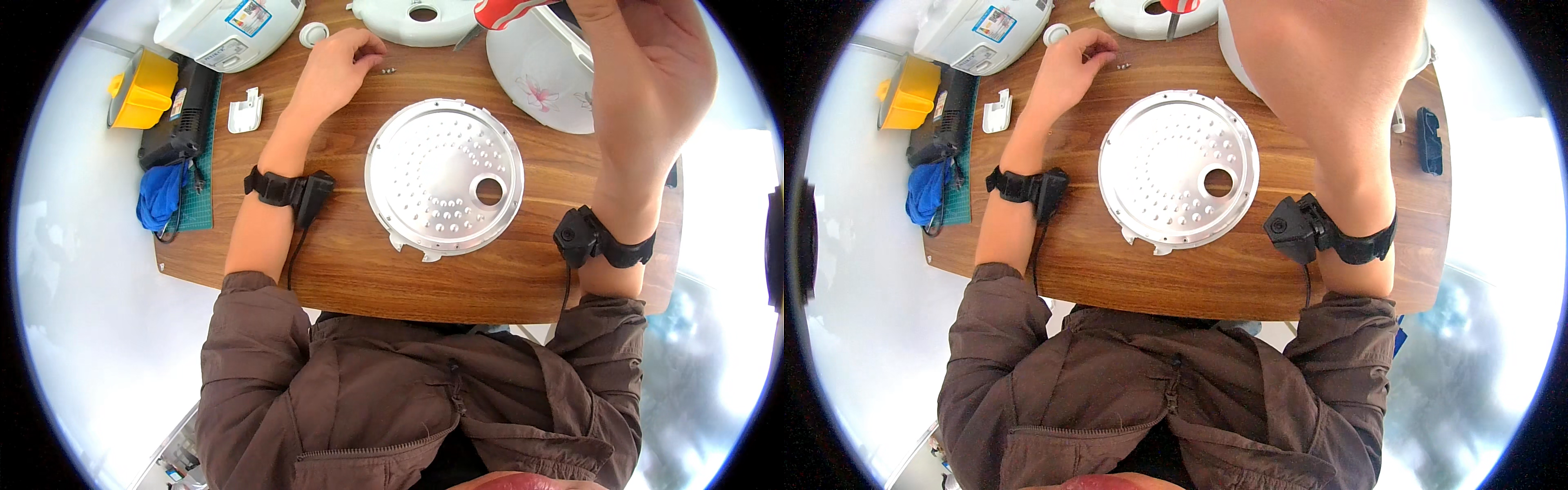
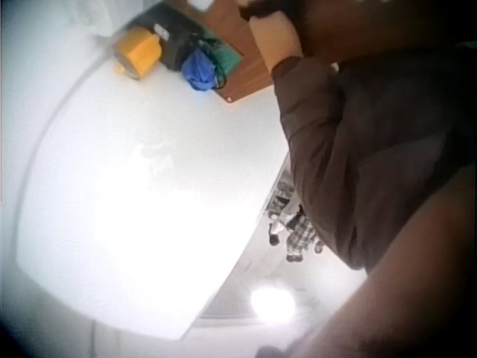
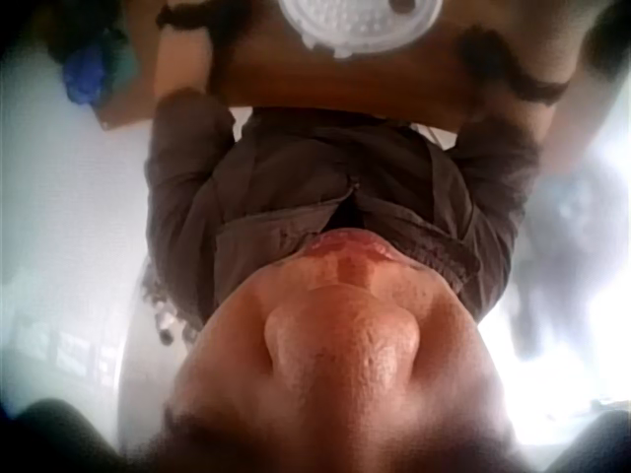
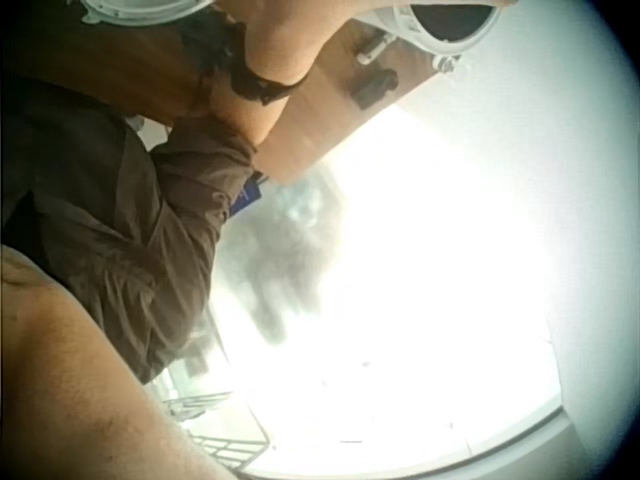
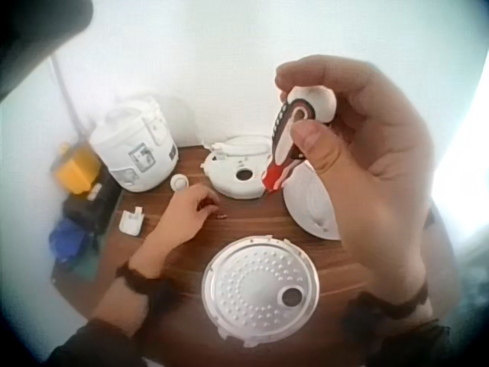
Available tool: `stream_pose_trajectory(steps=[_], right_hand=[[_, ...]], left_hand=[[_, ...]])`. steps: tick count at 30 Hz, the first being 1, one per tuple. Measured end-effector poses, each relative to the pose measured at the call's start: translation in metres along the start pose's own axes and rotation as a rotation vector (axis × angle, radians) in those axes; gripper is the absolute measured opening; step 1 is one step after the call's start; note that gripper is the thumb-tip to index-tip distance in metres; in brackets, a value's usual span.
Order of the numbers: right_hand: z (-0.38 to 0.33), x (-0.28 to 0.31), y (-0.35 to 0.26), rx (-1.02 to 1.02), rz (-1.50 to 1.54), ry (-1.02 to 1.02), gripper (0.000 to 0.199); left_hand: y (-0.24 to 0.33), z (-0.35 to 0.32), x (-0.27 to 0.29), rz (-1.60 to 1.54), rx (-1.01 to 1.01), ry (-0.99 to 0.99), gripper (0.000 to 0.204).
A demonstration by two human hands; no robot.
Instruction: The person uses a screwdriver to remove screws from a metal perforated lid, then separates the lid from a white rice cooker. They continue to pry open the cooker's outer casing, exposing internal wiring and components.
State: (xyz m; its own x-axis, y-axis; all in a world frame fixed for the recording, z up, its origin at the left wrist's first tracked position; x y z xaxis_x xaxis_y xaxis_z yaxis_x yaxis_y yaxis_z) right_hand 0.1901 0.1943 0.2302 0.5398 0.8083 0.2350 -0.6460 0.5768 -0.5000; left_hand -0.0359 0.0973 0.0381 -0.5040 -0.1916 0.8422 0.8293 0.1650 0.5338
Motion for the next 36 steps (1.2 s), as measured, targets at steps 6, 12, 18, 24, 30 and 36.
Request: stream_pose_trajectory(steps=[6,12,18,24,30,36], right_hand=[[-0.007,-0.005,0.009,-0.106,0.021,0.047,0.032],[-0.007,-0.010,0.009,-0.103,-0.011,-0.001,0.032],[-0.007,-0.012,0.007,-0.082,-0.038,-0.006,0.034],[-0.004,-0.017,-0.004,-0.014,-0.223,-0.021,0.036],[-0.002,-0.022,-0.004,-0.123,-0.237,-0.024,0.036],[-0.004,-0.017,0.006,-0.083,-0.092,-0.031,0.035]], left_hand=[[-0.004,0.002,-0.010,0.059,-0.022,-0.056,0.016],[-0.005,0.002,-0.012,0.032,-0.064,-0.090,0.019],[-0.004,-0.001,0.005,-0.023,0.089,-0.119,0.022],[0.051,-0.024,-0.022,-0.014,0.073,-0.593,0.041],[0.064,-0.025,-0.043,0.023,-0.056,-0.549,0.040],[0.075,-0.018,-0.045,0.050,-0.214,-0.395,0.030]])
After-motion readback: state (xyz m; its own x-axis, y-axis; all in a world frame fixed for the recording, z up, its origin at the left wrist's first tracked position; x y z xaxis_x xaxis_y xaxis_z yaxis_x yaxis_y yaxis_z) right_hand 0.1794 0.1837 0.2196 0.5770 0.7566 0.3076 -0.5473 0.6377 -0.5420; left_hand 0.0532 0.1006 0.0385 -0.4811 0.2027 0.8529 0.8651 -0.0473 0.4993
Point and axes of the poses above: each hand's wrist, its own z-axis towards the middle knuckle, its own x-axis out of the back of the hand, y = z × x, the point moved 10 cm from there along z, towards the middle knuckle, and after that the axes turned 13 degrees about -y, right-handed, at the moved point
